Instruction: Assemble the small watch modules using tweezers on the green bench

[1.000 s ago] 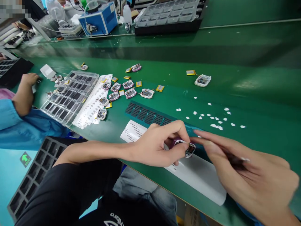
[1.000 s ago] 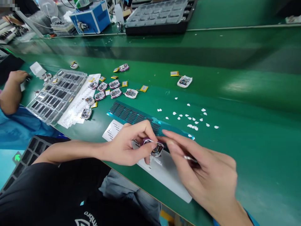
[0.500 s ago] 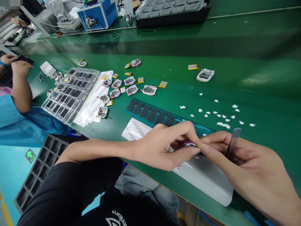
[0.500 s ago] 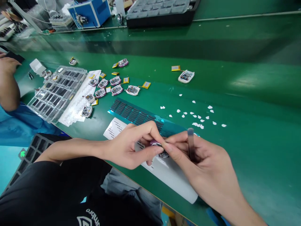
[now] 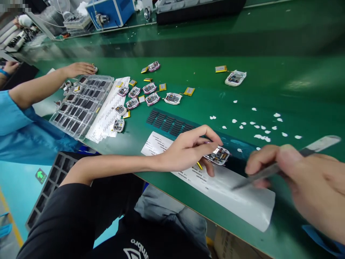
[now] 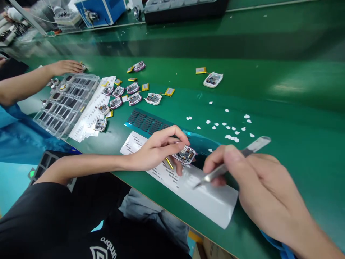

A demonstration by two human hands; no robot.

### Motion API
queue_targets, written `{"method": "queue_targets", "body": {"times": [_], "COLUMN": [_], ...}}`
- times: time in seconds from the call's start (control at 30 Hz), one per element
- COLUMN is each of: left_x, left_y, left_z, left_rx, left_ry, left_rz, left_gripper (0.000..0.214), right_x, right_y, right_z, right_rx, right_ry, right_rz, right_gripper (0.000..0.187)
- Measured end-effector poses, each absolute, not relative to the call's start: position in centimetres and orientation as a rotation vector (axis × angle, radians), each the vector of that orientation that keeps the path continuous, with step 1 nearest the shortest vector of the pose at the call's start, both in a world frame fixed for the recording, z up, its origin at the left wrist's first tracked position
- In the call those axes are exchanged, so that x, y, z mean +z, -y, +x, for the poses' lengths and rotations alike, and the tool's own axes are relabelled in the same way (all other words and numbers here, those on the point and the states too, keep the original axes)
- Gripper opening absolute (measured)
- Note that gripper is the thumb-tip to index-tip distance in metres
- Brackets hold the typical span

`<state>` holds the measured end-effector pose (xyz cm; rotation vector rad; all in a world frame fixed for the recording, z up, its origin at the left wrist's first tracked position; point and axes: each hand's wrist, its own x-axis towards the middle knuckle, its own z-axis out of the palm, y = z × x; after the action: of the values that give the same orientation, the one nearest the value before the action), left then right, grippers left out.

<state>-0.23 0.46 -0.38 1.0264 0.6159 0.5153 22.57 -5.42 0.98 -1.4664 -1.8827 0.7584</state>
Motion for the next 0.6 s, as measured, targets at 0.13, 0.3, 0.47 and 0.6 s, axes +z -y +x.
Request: {"method": "queue_targets", "body": {"times": [0.13,0.3,0.47,0.6], "left_x": [-0.3,-0.3,-0.5,-0.6], "left_y": [-0.5,-0.5,-0.1,0.1], "left_z": [-0.2,-0.2,-0.2,-0.1], "left_rx": [0.501,0.472,0.519,0.545], "left_ry": [-0.628,-0.650,-0.665,-0.677], "left_rz": [1.020,1.074,1.160,1.207], "left_gripper": [0.008,0.004,0.009,0.011], "right_x": [1.8,1.5,1.3,1.2], "right_y": [4.6,4.4,4.4,4.4], "right_z": [21.3,21.0,21.5,21.4], "right_rx": [1.126,1.027,1.026,1.143], "right_ry": [1.950,2.152,2.138,2.077], "right_rz": [-1.228,-1.094,-1.105,-1.148], "right_gripper": [0.057,0.052,0.052,0.052]}}
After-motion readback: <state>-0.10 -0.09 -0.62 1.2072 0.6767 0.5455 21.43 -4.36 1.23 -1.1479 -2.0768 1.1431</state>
